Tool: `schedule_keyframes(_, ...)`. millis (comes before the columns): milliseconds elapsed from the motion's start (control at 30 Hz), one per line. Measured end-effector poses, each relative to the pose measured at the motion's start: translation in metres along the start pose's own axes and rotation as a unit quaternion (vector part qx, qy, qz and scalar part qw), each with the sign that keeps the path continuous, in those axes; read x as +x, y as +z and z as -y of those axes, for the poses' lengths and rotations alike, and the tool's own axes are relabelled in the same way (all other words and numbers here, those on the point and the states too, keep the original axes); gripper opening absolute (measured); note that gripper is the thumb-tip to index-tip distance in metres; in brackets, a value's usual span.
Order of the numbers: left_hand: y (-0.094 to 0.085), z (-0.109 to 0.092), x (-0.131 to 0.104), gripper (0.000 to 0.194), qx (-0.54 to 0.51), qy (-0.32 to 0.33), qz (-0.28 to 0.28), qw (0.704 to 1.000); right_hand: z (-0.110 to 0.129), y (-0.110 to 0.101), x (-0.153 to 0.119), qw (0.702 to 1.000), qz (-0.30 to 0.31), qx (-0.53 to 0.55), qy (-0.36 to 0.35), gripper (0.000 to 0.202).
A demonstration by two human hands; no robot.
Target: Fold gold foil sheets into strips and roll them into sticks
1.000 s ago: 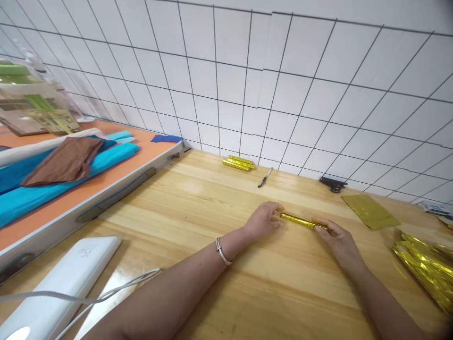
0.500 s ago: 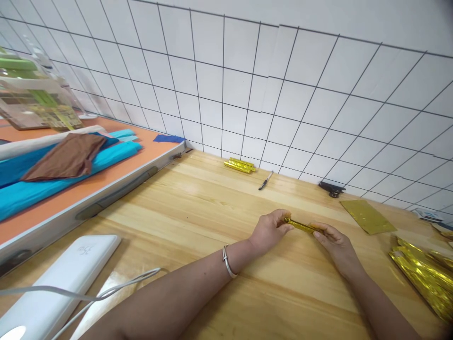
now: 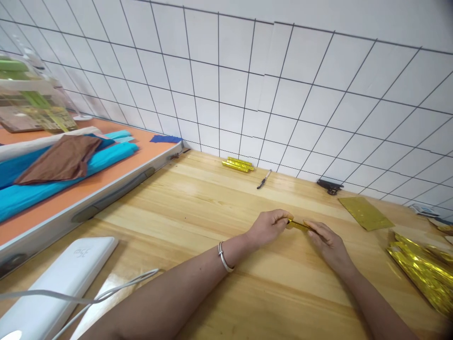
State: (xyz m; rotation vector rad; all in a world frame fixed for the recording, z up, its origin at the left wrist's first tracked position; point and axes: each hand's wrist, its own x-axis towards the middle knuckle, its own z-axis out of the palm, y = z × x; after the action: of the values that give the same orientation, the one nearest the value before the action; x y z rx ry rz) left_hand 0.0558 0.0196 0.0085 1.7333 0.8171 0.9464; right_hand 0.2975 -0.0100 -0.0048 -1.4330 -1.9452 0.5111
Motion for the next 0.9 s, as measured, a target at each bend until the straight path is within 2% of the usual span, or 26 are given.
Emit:
schedule_keyframes(133, -0.016, -0.005, 0.004, 0.025, 0.046, -0.011, 0.079, 0.996, 0.003, -0.004, -0.001, 0.996, 0.015, 0.071, 0.043, 0.044)
schedule_keyframes(200, -0.022, -0.007, 0.005, 0.024, 0.085, -0.004, 0.098, 0.992, 0.002, -0.005, -0.002, 0.991, 0.017, 0.119, 0.063, 0.047)
schedule_keyframes(333, -0.024, -0.009, 0.003, 0.021, 0.13, 0.004, 0.099, 0.987, -0.001, -0.006, -0.003, 0.982, 0.017, 0.169, 0.085, 0.047)
schedule_keyframes(567, -0.02, -0.007, 0.001, 0.019, 0.116, 0.0, 0.08, 0.99, 0.005, -0.008, -0.004, 0.977, 0.028, 0.186, 0.105, 0.049)
schedule_keyframes(733, -0.021, -0.004, 0.003, 0.016, 0.128, -0.022, 0.078, 0.988, 0.003, -0.008, -0.004, 0.98, 0.025, 0.177, 0.091, 0.046)
schedule_keyframes(900, -0.023, -0.002, 0.003, 0.015, 0.178, 0.021, 0.08, 0.981, 0.003, -0.006, -0.003, 0.992, 0.036, 0.116, 0.044, 0.042)
